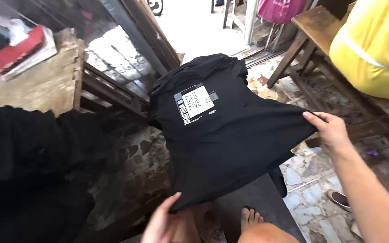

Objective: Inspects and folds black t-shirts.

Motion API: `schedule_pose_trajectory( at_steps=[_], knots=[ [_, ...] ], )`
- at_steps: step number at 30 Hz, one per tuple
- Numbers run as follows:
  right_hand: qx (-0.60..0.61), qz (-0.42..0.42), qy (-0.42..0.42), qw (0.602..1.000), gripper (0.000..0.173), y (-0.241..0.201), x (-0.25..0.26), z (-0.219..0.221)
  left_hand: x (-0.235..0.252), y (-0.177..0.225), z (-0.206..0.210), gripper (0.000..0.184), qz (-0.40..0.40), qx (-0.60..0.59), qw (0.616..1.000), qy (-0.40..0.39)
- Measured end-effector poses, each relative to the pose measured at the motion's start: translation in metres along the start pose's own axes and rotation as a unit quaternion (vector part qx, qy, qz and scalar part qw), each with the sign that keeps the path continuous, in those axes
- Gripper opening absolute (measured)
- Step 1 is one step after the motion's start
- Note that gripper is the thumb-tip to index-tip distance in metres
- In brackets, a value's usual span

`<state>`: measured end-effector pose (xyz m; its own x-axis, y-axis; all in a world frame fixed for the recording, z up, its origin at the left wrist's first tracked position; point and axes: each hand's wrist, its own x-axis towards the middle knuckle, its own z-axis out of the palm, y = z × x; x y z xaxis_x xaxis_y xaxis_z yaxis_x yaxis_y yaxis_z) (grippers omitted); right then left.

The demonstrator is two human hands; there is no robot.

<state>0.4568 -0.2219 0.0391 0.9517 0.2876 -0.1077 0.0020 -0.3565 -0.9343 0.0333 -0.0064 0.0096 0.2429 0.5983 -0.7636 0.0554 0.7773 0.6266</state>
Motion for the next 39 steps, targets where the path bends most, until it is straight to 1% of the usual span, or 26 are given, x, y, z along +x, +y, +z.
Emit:
schedule_pose_trajectory(
  at_steps=[2,4,7,9,11,13,14,15,16,18,19,20,21,23,24,25,26,27,28,29,31,32,34,36,37,39],
  knots=[
    [0.009,0.023,0.019,1.000,0.027,0.028,-0.014,0.009,-0.016,0.035,-0.019,0.027,0.079,0.009,0.997,0.013],
    [-0.051,0.069,0.007,0.996,0.037,0.065,-0.031,0.019,-0.024,0.056,-0.020,0.030,0.123,0.033,0.991,0.041],
    [-0.133,0.094,-0.025,0.986,0.041,0.120,-0.041,0.030,-0.022,0.055,0.002,0.036,0.169,0.100,0.979,0.059],
    [-0.174,0.046,-0.013,0.984,0.041,0.111,-0.044,0.028,-0.014,0.047,0.016,0.042,0.206,0.219,0.949,0.092],
    [-0.179,-0.015,0.001,0.984,0.038,0.077,-0.044,0.024,-0.010,0.045,0.026,0.043,0.219,0.368,0.895,0.120],
    [-0.132,-0.066,0.020,0.989,0.035,0.052,-0.036,0.019,-0.013,0.054,0.036,0.041,0.233,0.480,0.837,0.119],
    [-0.083,-0.084,0.034,0.992,0.031,0.043,-0.031,0.018,-0.019,0.063,0.042,0.036,0.250,0.501,0.822,0.106],
    [-0.023,-0.088,0.046,0.995,0.025,0.034,-0.025,0.017,-0.026,0.073,0.047,0.028,0.278,0.488,0.823,0.081],
    [0.042,-0.081,0.058,0.994,0.017,0.024,-0.020,0.017,-0.034,0.082,0.049,0.024,0.314,0.434,0.843,0.043],
    [0.149,-0.048,0.082,0.984,0.008,0.003,-0.012,0.017,-0.039,0.094,0.048,0.027,0.370,0.241,0.896,-0.049],
    [0.186,-0.029,0.090,0.978,0.008,-0.007,-0.010,0.017,-0.033,0.093,0.044,0.029,0.379,0.170,0.907,-0.060],
    [0.209,-0.015,0.093,0.973,0.007,-0.015,-0.008,0.017,-0.022,0.086,0.037,0.031,0.373,0.160,0.914,-0.024],
    [0.206,-0.005,0.093,0.974,0.007,-0.021,-0.006,0.018,-0.006,0.072,0.029,0.035,0.345,0.212,0.913,0.038],
    [0.116,0.000,0.075,0.990,0.015,-0.027,-0.005,0.016,0.030,0.023,0.012,0.047,0.235,0.377,0.889,0.107],
    [0.045,-0.012,0.053,0.998,0.025,-0.027,-0.005,0.012,0.042,-0.005,0.011,0.051,0.167,0.429,0.881,0.104],
    [-0.022,-0.021,0.025,0.999,0.033,-0.027,-0.004,0.008,0.051,-0.032,0.013,0.055,0.107,0.439,0.887,0.100],
    [-0.086,-0.021,0.001,0.996,0.038,-0.024,-0.003,0.004,0.053,-0.054,0.018,0.058,0.063,0.399,0.909,0.102],
    [-0.145,0.002,-0.030,0.989,0.044,-0.019,-0.003,0.000,0.052,-0.071,0.023,0.060,0.046,0.310,0.944,0.108],
    [-0.199,0.047,-0.075,0.976,0.052,-0.015,-0.003,-0.003,0.049,-0.079,0.026,0.060,0.038,0.211,0.971,0.110],
    [-0.239,0.103,-0.111,0.959,0.052,-0.010,-0.004,-0.004,0.045,-0.079,0.026,0.055,0.036,0.132,0.985,0.106],
    [-0.235,0.176,-0.164,0.942,0.050,0.001,-0.005,-0.007,0.037,-0.063,0.018,0.034,0.026,0.030,0.997,0.064],
    [-0.184,0.162,-0.157,0.957,0.043,0.005,-0.007,-0.008,0.030,-0.048,0.012,0.025,0.026,0.009,0.999,0.040],
    [0.004,0.086,-0.089,0.992,0.025,0.012,-0.012,-0.004,0.007,-0.006,0.001,0.027,0.077,-0.013,0.997,0.012],
    [0.152,0.046,-0.009,0.987,0.019,0.018,-0.021,0.013,-0.014,0.033,-0.006,0.030,0.146,-0.065,0.987,0.005],
    [0.158,0.052,0.019,0.986,0.026,0.021,-0.026,0.022,-0.021,0.048,-0.007,0.029,0.171,-0.088,0.981,0.001],
    [0.007,0.072,0.031,0.997,0.043,0.038,-0.035,0.035,-0.032,0.067,0.002,0.028,0.210,-0.103,0.972,-0.001]
  ],
)
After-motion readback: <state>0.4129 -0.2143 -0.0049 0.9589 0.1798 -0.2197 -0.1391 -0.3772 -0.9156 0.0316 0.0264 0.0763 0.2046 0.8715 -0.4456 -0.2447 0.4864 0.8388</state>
